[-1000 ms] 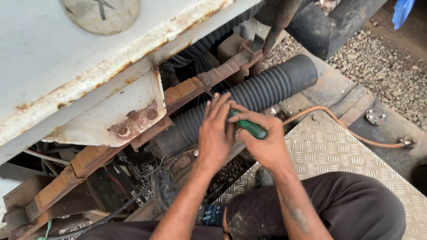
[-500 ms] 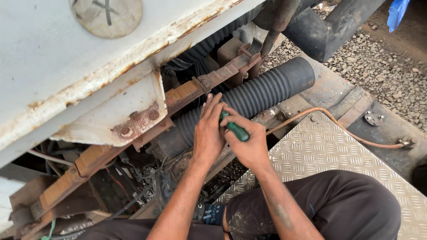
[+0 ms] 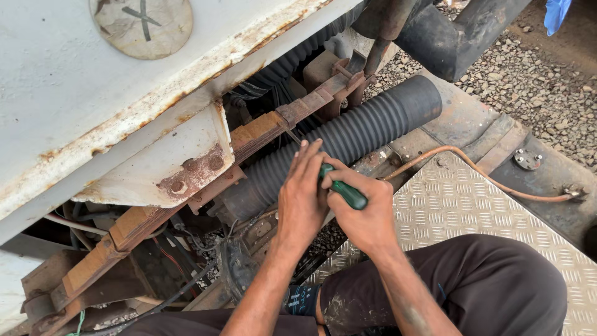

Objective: The person uses a green-handled screwdriver to repeatedly pry and adjust a metal bracket attached to a black corrugated hose under a vehicle. The person is seated on a metal platform while performing the task.

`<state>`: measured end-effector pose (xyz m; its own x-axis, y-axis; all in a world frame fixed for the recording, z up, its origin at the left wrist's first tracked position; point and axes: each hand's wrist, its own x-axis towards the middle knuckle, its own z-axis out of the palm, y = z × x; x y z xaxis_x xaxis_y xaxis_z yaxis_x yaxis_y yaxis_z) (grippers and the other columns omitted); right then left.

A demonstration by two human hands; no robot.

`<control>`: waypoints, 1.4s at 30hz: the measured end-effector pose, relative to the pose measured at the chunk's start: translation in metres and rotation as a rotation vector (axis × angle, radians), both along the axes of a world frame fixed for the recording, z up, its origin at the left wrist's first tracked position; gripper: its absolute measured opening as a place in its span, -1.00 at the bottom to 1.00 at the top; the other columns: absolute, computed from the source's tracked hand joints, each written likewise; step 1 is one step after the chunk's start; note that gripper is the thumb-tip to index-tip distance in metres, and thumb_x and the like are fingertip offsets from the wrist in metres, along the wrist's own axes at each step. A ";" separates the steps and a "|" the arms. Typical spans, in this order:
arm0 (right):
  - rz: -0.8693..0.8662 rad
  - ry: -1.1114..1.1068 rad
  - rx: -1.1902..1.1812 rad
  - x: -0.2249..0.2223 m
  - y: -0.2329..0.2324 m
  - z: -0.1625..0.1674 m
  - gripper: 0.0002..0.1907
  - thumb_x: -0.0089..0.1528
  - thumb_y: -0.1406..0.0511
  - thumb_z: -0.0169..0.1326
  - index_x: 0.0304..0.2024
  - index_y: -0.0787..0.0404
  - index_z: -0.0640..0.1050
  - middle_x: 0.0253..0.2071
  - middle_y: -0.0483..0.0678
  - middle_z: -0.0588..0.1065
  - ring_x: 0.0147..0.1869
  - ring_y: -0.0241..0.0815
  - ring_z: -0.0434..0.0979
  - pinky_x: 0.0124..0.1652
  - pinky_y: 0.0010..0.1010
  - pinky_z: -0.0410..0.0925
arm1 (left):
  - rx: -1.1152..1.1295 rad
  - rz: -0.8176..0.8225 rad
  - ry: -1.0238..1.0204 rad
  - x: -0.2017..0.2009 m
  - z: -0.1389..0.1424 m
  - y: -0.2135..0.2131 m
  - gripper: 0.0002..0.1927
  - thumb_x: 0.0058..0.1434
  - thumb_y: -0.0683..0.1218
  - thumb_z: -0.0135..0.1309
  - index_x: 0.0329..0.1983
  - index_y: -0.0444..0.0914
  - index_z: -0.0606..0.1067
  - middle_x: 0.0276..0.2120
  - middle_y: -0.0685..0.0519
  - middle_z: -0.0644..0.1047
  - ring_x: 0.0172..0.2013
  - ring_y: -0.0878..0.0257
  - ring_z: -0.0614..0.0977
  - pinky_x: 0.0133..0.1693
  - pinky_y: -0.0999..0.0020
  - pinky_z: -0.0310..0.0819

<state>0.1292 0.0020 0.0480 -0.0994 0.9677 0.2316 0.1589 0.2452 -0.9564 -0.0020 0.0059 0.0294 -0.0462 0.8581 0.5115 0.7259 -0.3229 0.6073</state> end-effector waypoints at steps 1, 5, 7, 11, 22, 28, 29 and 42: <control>0.013 0.018 -0.008 0.000 -0.001 0.000 -0.78 0.06 0.54 0.06 -0.27 0.34 0.63 0.08 0.03 0.65 -0.11 -0.43 0.58 -0.14 -0.52 0.47 | 0.001 -0.003 -0.004 0.000 0.000 0.000 -0.61 0.18 -0.34 0.09 0.10 -0.37 0.43 0.31 -0.23 0.41 0.37 -0.24 0.36 0.37 -0.08 0.28; 0.000 0.016 -0.038 0.000 -0.003 0.002 -0.81 0.08 0.53 0.07 -0.27 0.36 0.61 0.08 0.06 0.67 -0.16 -0.41 0.52 -0.18 -0.50 0.46 | -0.003 -0.037 -0.045 0.001 0.001 -0.002 -0.58 0.14 -0.37 0.10 0.10 -0.38 0.41 0.33 -0.26 0.38 0.37 -0.28 0.33 0.35 -0.08 0.29; 0.011 0.010 0.014 -0.001 -0.004 0.002 -0.79 0.06 0.55 0.05 -0.28 0.36 0.61 0.09 0.07 0.64 -0.07 -0.40 0.57 -0.13 -0.50 0.46 | -0.004 -0.020 -0.003 0.001 0.003 -0.003 -0.56 0.11 -0.38 0.09 0.09 -0.37 0.40 0.34 -0.26 0.38 0.37 -0.27 0.34 0.36 -0.08 0.29; 0.010 0.040 -0.029 0.000 -0.008 0.005 -0.81 0.05 0.54 0.06 -0.31 0.34 0.61 0.09 0.05 0.63 -0.06 -0.42 0.60 -0.15 -0.51 0.47 | -0.054 -0.005 0.030 0.002 0.006 -0.004 -0.48 -0.03 -0.38 0.10 0.07 -0.40 0.39 0.33 -0.28 0.36 0.35 -0.27 0.34 0.32 -0.09 0.28; -0.005 -0.020 0.005 0.000 -0.015 0.011 -0.80 0.07 0.54 0.07 -0.27 0.33 0.61 0.03 0.04 0.66 0.00 -0.40 0.60 -0.11 -0.50 0.47 | -0.071 0.023 0.059 0.008 0.013 -0.010 -0.56 0.01 -0.40 0.10 0.00 -0.38 0.40 0.33 -0.29 0.37 0.36 -0.26 0.34 0.34 -0.09 0.25; -0.004 -0.043 0.016 -0.001 -0.016 0.006 -0.78 0.07 0.52 0.06 -0.24 0.34 0.62 -0.18 0.08 0.66 0.11 -0.30 0.56 -0.08 -0.44 0.47 | -0.064 0.038 0.068 0.008 0.013 -0.012 -0.48 0.01 -0.41 0.09 0.10 -0.44 0.37 0.32 -0.33 0.35 0.34 -0.27 0.34 0.33 -0.09 0.23; 0.011 -0.051 0.105 -0.003 -0.015 0.006 -0.76 0.06 0.53 0.05 -0.24 0.35 0.62 -0.27 0.10 0.64 0.29 -0.29 0.56 0.01 -0.44 0.48 | -0.072 0.062 0.078 0.007 0.013 -0.011 -0.43 -0.01 -0.42 0.06 0.15 -0.45 0.37 0.33 -0.32 0.35 0.34 -0.25 0.34 0.34 -0.08 0.23; 0.025 -0.040 0.072 -0.007 -0.010 0.004 -0.78 0.06 0.53 0.07 -0.25 0.35 0.63 0.03 0.13 0.67 0.14 -0.30 0.60 -0.08 -0.48 0.48 | -0.044 0.073 0.034 0.002 0.010 -0.008 -0.66 0.12 -0.35 0.08 -0.01 -0.38 0.43 0.31 -0.24 0.42 0.36 -0.23 0.37 0.35 -0.07 0.26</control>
